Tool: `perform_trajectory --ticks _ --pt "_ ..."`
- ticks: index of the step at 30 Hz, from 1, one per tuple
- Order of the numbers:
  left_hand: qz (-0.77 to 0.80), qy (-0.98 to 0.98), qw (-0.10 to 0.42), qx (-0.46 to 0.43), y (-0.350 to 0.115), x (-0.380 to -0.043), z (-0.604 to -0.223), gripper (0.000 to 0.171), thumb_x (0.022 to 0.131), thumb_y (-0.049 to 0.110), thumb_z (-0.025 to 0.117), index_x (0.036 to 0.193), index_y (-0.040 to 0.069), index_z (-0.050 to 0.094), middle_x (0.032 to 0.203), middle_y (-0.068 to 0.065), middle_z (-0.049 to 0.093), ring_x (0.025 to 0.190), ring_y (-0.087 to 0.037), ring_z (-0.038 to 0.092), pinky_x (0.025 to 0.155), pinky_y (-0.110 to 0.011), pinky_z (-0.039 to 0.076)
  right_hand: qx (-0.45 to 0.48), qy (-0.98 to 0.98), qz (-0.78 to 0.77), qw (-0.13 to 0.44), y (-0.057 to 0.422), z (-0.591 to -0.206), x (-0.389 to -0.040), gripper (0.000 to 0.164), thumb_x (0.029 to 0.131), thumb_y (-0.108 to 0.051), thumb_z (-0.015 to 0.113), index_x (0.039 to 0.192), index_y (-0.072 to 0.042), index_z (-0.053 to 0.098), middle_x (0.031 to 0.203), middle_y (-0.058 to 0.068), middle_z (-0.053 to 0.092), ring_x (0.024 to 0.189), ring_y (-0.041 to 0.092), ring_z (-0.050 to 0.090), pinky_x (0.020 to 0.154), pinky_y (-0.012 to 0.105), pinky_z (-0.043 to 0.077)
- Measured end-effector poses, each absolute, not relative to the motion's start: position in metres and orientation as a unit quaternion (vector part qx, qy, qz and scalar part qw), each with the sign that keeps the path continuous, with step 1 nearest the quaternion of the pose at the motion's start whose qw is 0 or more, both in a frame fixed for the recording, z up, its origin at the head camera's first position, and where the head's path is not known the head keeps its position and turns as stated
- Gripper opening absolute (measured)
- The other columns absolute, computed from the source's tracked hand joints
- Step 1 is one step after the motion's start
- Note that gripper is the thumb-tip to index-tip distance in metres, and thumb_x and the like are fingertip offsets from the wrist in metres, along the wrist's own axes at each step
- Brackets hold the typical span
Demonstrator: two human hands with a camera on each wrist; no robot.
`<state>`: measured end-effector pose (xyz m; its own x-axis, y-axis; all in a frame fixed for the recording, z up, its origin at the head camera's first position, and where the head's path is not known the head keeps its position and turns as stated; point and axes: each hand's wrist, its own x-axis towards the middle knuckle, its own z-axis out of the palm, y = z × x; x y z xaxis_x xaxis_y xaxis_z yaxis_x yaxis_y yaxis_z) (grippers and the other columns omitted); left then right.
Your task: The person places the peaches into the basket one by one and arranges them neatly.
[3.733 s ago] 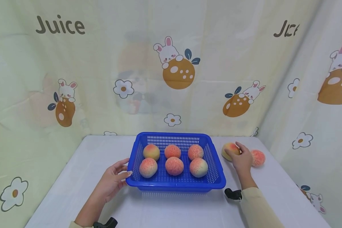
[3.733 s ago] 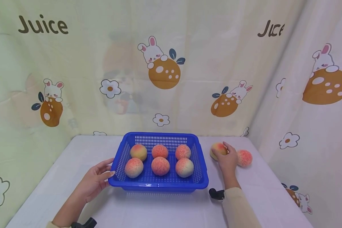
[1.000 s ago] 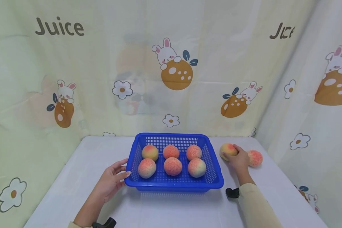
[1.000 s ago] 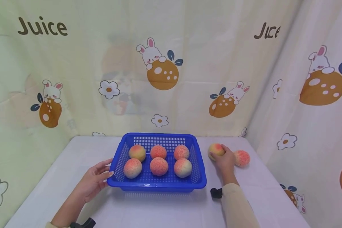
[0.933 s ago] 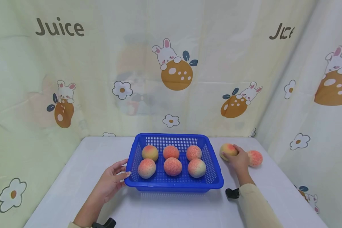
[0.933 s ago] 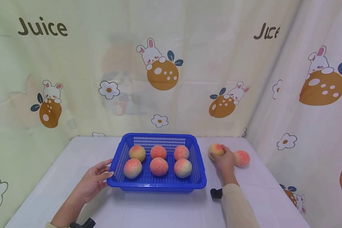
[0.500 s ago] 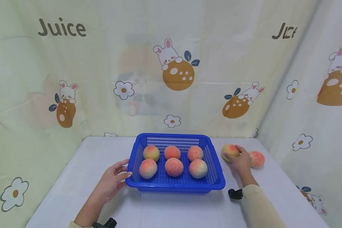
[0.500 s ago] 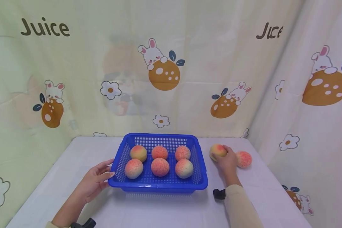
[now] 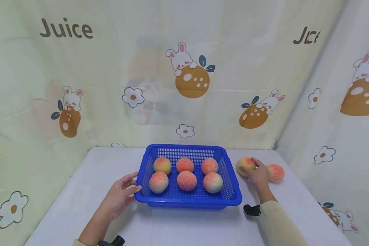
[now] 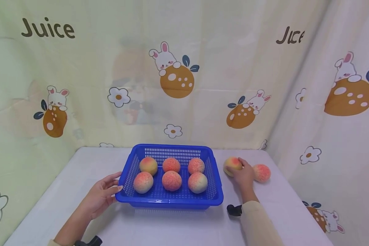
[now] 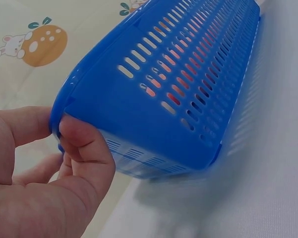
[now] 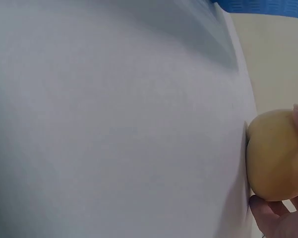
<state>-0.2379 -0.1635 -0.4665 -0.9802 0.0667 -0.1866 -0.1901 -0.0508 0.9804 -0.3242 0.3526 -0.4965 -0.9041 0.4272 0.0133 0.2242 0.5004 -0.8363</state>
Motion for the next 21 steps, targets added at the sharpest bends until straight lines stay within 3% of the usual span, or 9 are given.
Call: perform_trajectory --ticks 12,16,21 --pt "0.725 0.681 0.093 -0.035 -0.166 -0.236 -0.464 0.063 0.097 0.005 0.067 0.155 0.013 0.042 0.128 -0.017 0.056 0.098 -0.020 0.066 0.082 -0.031 0.062 -0.159 -0.862 0.468 0.112 0.344 -0.498 -0.309 0.090 0.086 -0.049 0.080 0.158 -0.012 0.040 0.160 0.020 0.041 0.139 0.041 0.043 0.112 0.053 0.046" --pt "0.725 0.682 0.093 -0.037 -0.167 -0.237 -0.464 0.062 0.097 0.005 0.067 0.154 0.012 0.043 0.128 -0.017 0.056 0.096 -0.020 0.066 0.081 -0.031 0.061 -0.154 -0.868 0.456 0.123 0.344 -0.496 -0.303 0.091 0.082 -0.053 0.082 0.155 -0.013 0.045 0.157 0.020 0.046 0.131 0.038 0.049 0.097 0.041 0.053" --pt "0.724 0.683 0.094 -0.036 -0.165 -0.237 -0.464 0.063 0.097 0.005 0.067 0.154 0.013 0.043 0.127 -0.017 0.057 0.095 -0.019 0.066 0.080 -0.030 0.061 -0.139 -0.877 0.443 0.125 0.344 -0.490 -0.294 0.093 0.081 -0.059 0.081 0.155 -0.015 0.046 0.156 0.020 0.047 0.124 0.036 0.054 0.080 0.024 0.048"
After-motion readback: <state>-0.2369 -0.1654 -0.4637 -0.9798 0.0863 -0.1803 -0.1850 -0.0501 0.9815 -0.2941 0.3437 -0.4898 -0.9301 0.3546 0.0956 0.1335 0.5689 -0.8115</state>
